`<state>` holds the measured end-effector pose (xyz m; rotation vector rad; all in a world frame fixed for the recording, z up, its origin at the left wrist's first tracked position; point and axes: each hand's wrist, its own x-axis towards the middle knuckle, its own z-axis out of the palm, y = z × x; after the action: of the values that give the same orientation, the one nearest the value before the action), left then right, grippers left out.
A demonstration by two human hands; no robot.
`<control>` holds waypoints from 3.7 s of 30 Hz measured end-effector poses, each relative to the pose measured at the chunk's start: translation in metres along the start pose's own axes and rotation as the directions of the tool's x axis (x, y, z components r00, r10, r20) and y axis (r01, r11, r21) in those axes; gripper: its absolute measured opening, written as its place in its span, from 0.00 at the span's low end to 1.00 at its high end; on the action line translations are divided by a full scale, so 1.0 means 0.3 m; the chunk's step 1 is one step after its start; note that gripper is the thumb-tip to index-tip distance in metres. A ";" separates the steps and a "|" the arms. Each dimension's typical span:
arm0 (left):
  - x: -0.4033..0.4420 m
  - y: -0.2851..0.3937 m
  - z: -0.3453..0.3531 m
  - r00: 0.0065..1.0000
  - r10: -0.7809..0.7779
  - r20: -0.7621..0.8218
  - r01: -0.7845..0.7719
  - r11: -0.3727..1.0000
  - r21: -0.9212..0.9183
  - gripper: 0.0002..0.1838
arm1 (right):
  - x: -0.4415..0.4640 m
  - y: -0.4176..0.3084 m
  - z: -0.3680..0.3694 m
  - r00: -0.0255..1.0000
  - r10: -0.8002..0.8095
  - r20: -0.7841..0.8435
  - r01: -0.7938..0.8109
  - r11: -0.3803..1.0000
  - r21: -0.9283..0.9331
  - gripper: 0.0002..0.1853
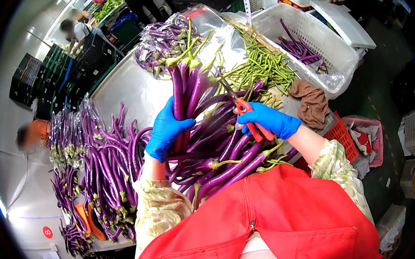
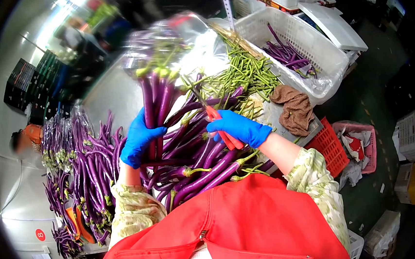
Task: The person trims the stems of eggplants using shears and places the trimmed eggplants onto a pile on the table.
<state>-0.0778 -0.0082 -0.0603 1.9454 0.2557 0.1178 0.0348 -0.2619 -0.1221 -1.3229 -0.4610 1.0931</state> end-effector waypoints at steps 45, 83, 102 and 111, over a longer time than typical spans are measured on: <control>-0.046 -0.057 0.034 0.995 0.022 0.097 -0.039 0.982 0.182 0.45 | -0.191 -0.180 -0.155 0.994 0.098 -0.045 -0.106 0.962 -0.252 0.28; -0.021 -0.031 0.015 0.984 -0.094 0.152 0.052 0.964 0.260 0.39 | 0.106 -0.177 -0.008 0.655 -0.754 0.053 0.114 0.029 -0.993 0.23; -0.049 0.054 -0.370 0.683 0.072 -0.727 -0.355 0.902 -0.244 0.23 | -0.023 -0.086 -0.128 0.756 -0.544 -0.363 0.361 0.810 -0.462 0.25; -0.240 -0.055 -0.664 0.184 -0.096 -0.978 -0.812 0.545 -0.207 0.27 | -0.001 -0.048 -0.122 0.829 -0.369 -0.421 0.252 0.917 -0.308 0.27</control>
<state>-0.1900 0.1608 0.0027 0.7553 0.3460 1.6178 0.0693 -0.2800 -0.1179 -1.6031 -0.4307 0.4198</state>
